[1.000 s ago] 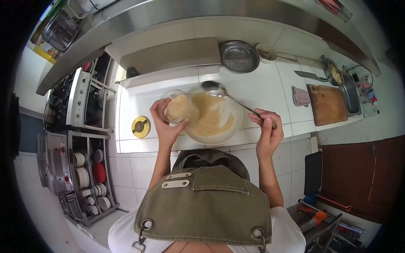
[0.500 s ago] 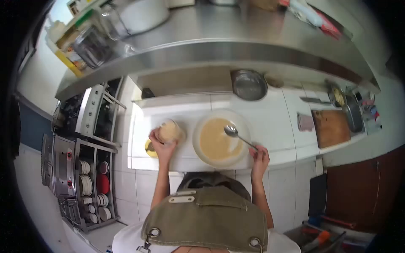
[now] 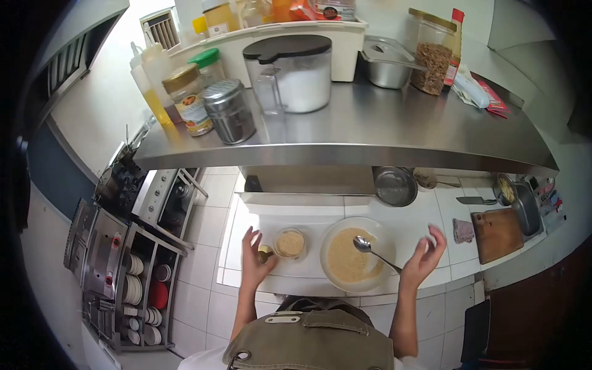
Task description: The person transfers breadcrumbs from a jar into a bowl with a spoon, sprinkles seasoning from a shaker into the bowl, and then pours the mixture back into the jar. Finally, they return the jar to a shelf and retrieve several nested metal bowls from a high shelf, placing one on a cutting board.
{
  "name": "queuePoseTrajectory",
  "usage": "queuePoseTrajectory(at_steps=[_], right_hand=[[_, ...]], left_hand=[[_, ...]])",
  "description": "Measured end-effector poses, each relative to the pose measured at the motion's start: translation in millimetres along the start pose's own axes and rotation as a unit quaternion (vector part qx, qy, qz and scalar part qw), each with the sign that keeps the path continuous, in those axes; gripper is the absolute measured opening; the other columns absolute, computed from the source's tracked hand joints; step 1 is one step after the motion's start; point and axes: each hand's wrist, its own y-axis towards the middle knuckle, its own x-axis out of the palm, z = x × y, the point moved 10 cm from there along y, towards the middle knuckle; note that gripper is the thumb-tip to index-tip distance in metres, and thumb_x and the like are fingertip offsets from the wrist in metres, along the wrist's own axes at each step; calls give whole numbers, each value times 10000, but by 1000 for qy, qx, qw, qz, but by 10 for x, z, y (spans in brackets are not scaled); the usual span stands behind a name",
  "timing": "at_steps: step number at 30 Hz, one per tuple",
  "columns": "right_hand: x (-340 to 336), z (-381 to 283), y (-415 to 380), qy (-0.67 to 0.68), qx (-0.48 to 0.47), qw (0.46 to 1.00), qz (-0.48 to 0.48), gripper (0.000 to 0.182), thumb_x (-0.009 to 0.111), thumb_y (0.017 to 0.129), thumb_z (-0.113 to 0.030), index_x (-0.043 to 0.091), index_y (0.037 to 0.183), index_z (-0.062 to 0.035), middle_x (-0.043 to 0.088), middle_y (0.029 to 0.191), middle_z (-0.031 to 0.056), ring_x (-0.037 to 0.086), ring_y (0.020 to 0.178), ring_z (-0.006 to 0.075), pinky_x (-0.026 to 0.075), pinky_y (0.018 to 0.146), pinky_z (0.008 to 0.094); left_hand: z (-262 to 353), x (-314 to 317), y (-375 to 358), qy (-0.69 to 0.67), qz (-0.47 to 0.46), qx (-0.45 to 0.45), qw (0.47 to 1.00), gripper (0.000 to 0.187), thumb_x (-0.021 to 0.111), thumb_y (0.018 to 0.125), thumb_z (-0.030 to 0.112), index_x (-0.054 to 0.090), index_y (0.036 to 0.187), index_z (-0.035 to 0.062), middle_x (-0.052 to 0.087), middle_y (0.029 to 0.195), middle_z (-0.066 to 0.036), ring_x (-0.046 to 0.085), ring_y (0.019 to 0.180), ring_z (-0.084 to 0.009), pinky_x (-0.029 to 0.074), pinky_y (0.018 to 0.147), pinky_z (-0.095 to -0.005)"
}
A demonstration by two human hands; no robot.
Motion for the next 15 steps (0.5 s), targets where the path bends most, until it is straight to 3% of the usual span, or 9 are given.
queuePoseTrajectory(at_steps=[1,2,5,6,7,8,11,12,15], right_hand=[[237,-448,138,35,-52,997,-41,229,481,866,-33,480,1093,-5,497,1148,143,465,1086,219,377,913,324],[490,-913,237,41,-125,987,-90,218,492,843,-11,495,1061,-5,511,1112,150,493,1041,223,399,883,326],[1171,-2137,314,56,-324,923,-202,218,533,787,29,536,1001,-11,548,1002,156,566,856,225,464,748,305],[1376,-2464,337,69,-344,910,-222,222,552,784,25,540,1002,-13,555,976,152,582,798,224,477,690,300],[1586,-2765,345,82,-363,896,-241,226,570,781,20,544,1003,-15,562,950,149,598,741,223,491,632,295],[1811,-3010,359,52,-390,884,-252,219,593,792,-32,543,1004,-18,569,935,151,612,708,227,495,596,305],[2401,-3419,336,-85,-436,849,-286,283,628,820,-221,542,997,-17,580,912,174,636,634,273,508,531,345],[2488,-3492,346,-85,-435,849,-287,283,628,820,-221,542,997,-17,580,912,174,636,634,273,508,531,345],[2808,-3422,358,-321,-435,792,-283,357,632,809,-319,561,963,-5,562,871,191,638,629,291,524,537,364]], left_hand=[[-67,-175,-5,-94,4,-159,983,780,699,671,-76,293,1332,3,477,1249,-164,625,963,-282,521,781,-281],[-15,-460,61,-135,116,-126,976,692,691,707,-62,336,1298,-5,567,1165,-160,674,786,-232,542,673,-251],[-14,-996,113,-144,202,-159,955,593,702,720,-27,411,1235,7,651,907,-120,616,560,-133,472,472,-224],[-59,-1138,90,-132,219,-192,948,566,713,715,-18,440,1209,11,660,817,-106,575,473,-104,433,413,-213],[60,-1248,108,-126,251,-171,944,392,721,725,2,534,1069,14,591,603,-39,435,372,-53,314,351,-192],[4,-1318,93,-126,251,-171,944,392,721,725,2,534,1069,14,591,603,-39,435,372,-53,314,351,-192],[-100,-1504,43,-120,270,-123,948,140,687,759,4,553,735,36,390,504,54,275,421,-7,172,410,-194],[-137,-1522,21,-119,270,-124,948,140,687,759,4,553,735,36,390,504,54,275,421,-7,172,410,-194],[-108,-1573,-3,-111,243,-102,958,160,610,798,-5,507,686,44,347,532,74,262,505,-11,210,459,-204]])
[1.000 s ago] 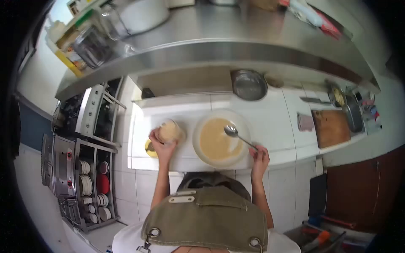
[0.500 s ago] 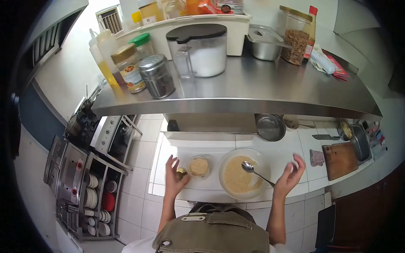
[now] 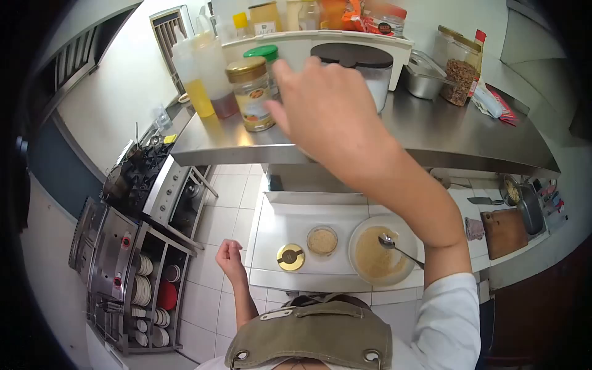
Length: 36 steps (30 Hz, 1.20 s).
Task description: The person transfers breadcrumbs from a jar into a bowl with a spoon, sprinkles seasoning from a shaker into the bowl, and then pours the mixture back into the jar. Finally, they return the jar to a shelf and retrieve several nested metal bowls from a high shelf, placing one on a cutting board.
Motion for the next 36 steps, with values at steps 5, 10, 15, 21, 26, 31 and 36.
queuePoseTrajectory(at_steps=[5,10,15,21,26,31,36], right_hand=[[-96,-73,-139,50,-8,998,34,384,686,739,-336,581,888,2,533,872,175,623,621,304,520,549,379],[206,-552,-886,349,-9,931,-109,354,732,686,-299,596,910,-61,488,855,106,571,658,243,485,578,339],[893,-684,-1580,252,52,954,-154,366,655,766,-369,572,936,-55,534,814,136,581,549,288,497,489,356],[1116,-536,-2081,159,94,966,-181,371,611,773,-423,581,914,-81,551,607,113,550,443,280,440,395,349],[942,-626,-2187,260,-49,947,-182,325,622,762,-410,573,889,-115,569,703,83,562,466,249,420,395,338],[713,-551,-2274,443,-108,820,-346,229,626,797,-192,577,1018,-159,493,1083,119,613,760,268,496,575,349],[512,-117,-2190,477,-64,805,-347,357,642,729,-14,555,1057,-126,444,1117,127,534,1004,315,465,807,381]], left_hand=[[534,445,46,-36,-118,45,991,130,650,736,-8,546,807,24,391,565,48,342,532,-38,292,512,-196],[1420,984,-195,-85,-308,173,932,832,847,523,221,435,1216,14,516,1124,-124,515,1013,-228,430,853,-338],[966,1458,-536,55,-381,101,918,701,815,567,183,482,1154,-8,643,905,-132,650,770,-210,500,702,-302],[672,1708,-979,61,-353,194,913,407,728,597,160,582,948,14,631,803,-143,634,724,-314,502,618,-356],[502,1864,-1319,-158,-547,69,819,493,771,531,192,600,967,38,616,960,-107,626,870,-204,481,727,-316],[519,1995,-1607,-249,-748,-61,612,669,779,514,170,529,1119,30,559,1112,-97,559,1032,-197,443,827,-292],[736,2094,-1821,-314,-848,-100,415,492,778,556,124,593,993,-4,650,862,-80,628,759,-155,492,707,-285]])
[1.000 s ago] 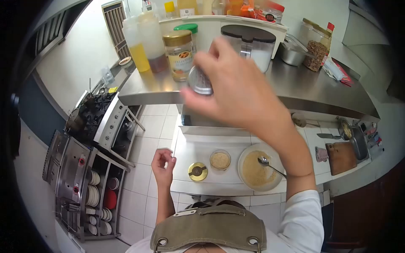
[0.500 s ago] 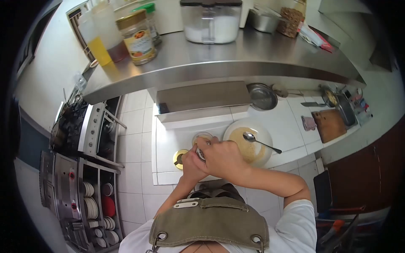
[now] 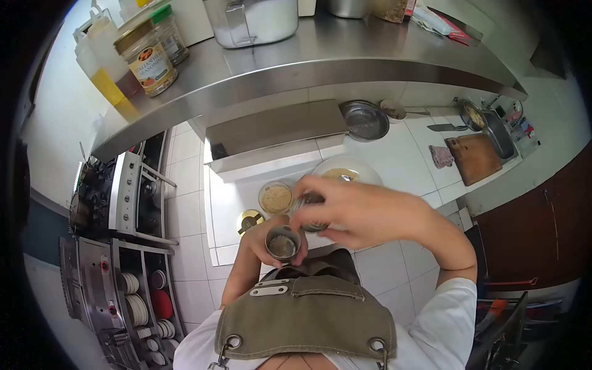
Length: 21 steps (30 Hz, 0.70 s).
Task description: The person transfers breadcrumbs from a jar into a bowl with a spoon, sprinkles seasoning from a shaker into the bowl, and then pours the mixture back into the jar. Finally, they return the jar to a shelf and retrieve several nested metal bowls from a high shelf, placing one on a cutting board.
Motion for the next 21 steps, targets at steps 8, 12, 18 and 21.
queuePoseTrajectory(at_steps=[8,12,18,21], right_hand=[[-282,1960,-1327,-82,296,915,262,460,672,696,-15,510,1122,-77,504,1032,140,541,961,319,451,836,370],[239,3463,-2257,-125,398,871,260,482,689,654,-41,524,1105,-80,518,992,173,558,896,346,467,793,396],[654,3761,-2519,-85,388,872,287,507,706,640,-95,555,1125,-104,522,1079,182,523,992,337,439,837,444],[624,3486,-2447,-170,436,840,275,529,707,686,-174,532,1183,-125,491,1158,170,458,1079,329,416,834,464]], left_hand=[[179,-305,261,293,274,31,916,471,798,592,65,587,1012,37,626,1020,-83,595,947,-206,453,856,-319],[57,-451,231,348,448,12,824,502,809,592,104,586,1037,33,596,1044,-90,577,986,-236,446,863,-331],[-303,-433,6,343,593,-3,728,496,807,617,96,565,1046,37,602,1046,-88,582,958,-201,452,840,-309],[-437,-419,-61,286,650,-18,704,480,793,640,64,556,1057,30,605,1038,-73,572,943,-162,446,839,-291]])
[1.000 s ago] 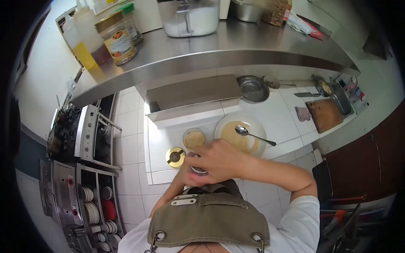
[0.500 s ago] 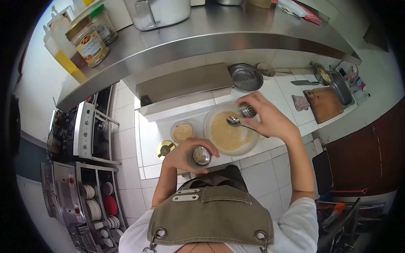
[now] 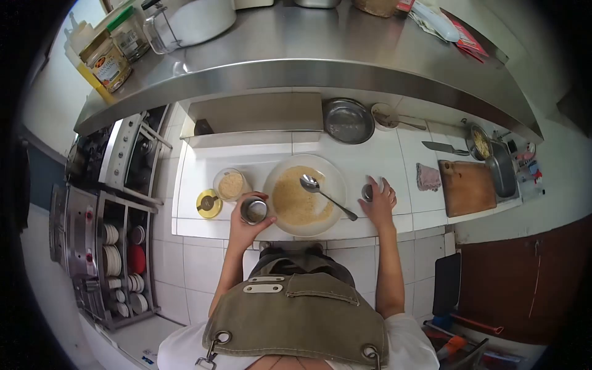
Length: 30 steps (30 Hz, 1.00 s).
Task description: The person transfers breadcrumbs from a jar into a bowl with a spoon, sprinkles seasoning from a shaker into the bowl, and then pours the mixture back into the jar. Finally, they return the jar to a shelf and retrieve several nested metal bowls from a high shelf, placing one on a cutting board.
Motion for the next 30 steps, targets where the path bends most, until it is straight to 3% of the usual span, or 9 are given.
queuePoseTrajectory(at_steps=[2,4,5,6,9,16,22,26,30], right_hand=[[-325,-225,-170,-39,-30,992,120,544,679,750,-244,486,1245,-128,445,1204,167,384,1140,336,400,814,470],[-284,-239,-347,-69,-52,982,167,483,632,828,-288,465,1242,-102,535,1021,139,514,951,259,432,703,374],[-52,-35,-409,179,69,980,52,435,614,851,-285,481,1211,-80,545,899,99,526,805,199,421,631,318],[326,26,-579,408,190,891,-68,392,597,874,-281,496,1180,-58,555,777,60,538,660,140,410,558,262],[585,-259,-718,539,192,813,-112,286,565,904,-252,539,1081,-28,501,634,-17,433,484,58,340,470,194],[279,-109,-347,592,129,796,3,190,483,944,-159,567,1039,-17,515,687,3,422,549,48,335,485,195],[22,-325,-181,492,74,865,59,228,469,956,-194,575,1041,-10,572,730,26,460,560,50,375,494,198],[274,-467,-100,529,73,845,13,222,499,940,-168,578,1069,-6,617,762,55,477,515,55,380,448,199],[439,-692,-243,537,108,833,-76,222,508,929,-148,589,1070,3,631,766,84,489,477,65,387,407,202]], left_hand=[[-70,-68,-7,25,57,-5,998,490,785,641,46,548,1070,27,600,1044,-70,565,944,-151,443,841,-288],[-178,-89,-26,12,94,-20,995,476,773,647,30,544,1064,28,594,1034,-63,561,941,-150,441,840,-290],[-221,-170,-58,12,141,-16,990,465,769,648,20,541,1053,27,590,1028,-62,558,945,-151,438,844,-290],[-254,-248,-118,12,187,-14,982,453,765,649,10,539,1042,27,587,1022,-61,555,949,-152,436,848,-291],[-395,-230,-211,-30,203,-58,977,418,753,659,0,536,1015,25,581,1009,-61,550,956,-148,428,857,-278],[-684,-107,-443,-53,142,-137,979,495,756,672,23,534,1114,6,570,1042,-41,555,905,-114,445,822,-249],[-1105,122,-570,-210,73,-227,948,725,715,679,-38,383,1322,9,554,1108,-85,533,1063,-146,466,894,-301],[-1172,307,-563,-404,42,-283,869,535,646,731,52,457,1230,29,527,1117,-76,537,1039,-204,479,883,-408],[-1157,284,-507,-424,24,-281,861,443,612,759,70,488,1184,45,545,1100,-83,539,1051,-227,483,872,-473]])
